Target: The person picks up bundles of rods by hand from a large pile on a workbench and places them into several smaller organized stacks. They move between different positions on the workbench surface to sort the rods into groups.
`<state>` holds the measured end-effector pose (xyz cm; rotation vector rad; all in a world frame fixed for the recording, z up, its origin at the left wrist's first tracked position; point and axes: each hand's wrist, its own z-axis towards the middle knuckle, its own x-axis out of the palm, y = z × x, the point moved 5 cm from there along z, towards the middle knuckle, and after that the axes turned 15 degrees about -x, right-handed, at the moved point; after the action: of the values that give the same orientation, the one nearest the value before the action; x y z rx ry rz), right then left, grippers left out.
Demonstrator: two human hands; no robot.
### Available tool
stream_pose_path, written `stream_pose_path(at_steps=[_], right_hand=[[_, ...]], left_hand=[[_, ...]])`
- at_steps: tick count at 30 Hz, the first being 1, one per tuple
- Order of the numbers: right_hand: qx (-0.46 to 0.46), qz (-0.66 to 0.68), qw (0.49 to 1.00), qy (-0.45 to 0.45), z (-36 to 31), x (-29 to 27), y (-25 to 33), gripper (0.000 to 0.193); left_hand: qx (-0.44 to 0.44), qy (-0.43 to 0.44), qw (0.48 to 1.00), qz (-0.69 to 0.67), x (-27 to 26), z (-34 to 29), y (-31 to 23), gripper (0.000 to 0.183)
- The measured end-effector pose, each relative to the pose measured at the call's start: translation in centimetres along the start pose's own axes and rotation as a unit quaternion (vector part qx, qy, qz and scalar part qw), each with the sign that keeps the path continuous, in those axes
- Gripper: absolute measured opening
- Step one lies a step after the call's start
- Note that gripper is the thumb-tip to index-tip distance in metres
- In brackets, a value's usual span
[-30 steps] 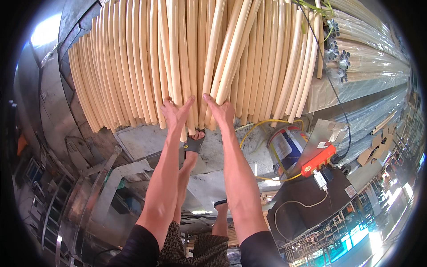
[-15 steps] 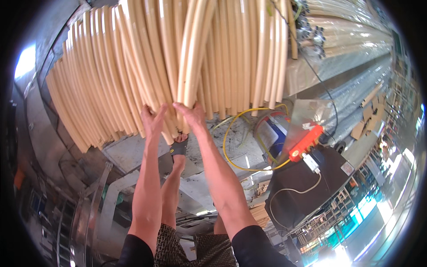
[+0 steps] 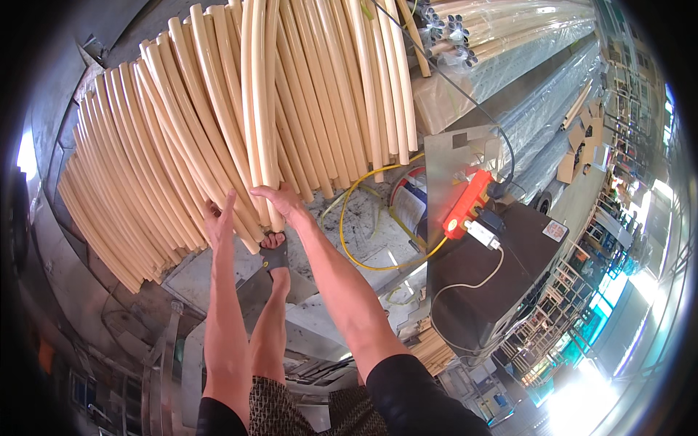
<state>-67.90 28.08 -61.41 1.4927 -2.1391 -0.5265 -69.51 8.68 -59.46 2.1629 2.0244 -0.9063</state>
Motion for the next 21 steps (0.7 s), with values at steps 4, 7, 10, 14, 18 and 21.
stream_pose_path(at_steps=[4, 7, 10, 14, 18, 21], right_hand=[[0.0, 0.029, 0.999, 0.038, 0.8, -0.4, -0.8, 0.079], [0.002, 0.045, 0.999, 0.029, 1.0, -1.0, -1.6, 0.075], [-0.011, 0.047, 0.997, 0.056, 0.5, -0.7, -0.4, 0.069], [0.013, 0.096, 0.99, 0.097, -0.2, -0.7, 0.1, 0.067], [-0.003, 0.081, 0.995, 0.065, -0.3, -0.6, -1.1, 0.069], [-0.03, 0.037, 0.993, 0.11, -0.6, 1.0, 0.0, 0.071]], left_hand=[[0.004, 0.005, 1.0, 0.023, -0.3, 0.5, 0.1, 0.093], [0.018, 0.017, 0.998, 0.051, 0.0, -0.3, -0.6, 0.091], [0.043, 0.018, 0.997, 0.055, 0.0, -1.6, -1.4, 0.09], [0.057, 0.029, 0.996, 0.062, 0.0, -2.0, -1.3, 0.091], [0.014, 0.086, 0.994, 0.059, 0.0, -1.7, -1.0, 0.102], [0.016, 0.01, 1.0, 0.015, -0.6, -0.1, 1.2, 0.106]])
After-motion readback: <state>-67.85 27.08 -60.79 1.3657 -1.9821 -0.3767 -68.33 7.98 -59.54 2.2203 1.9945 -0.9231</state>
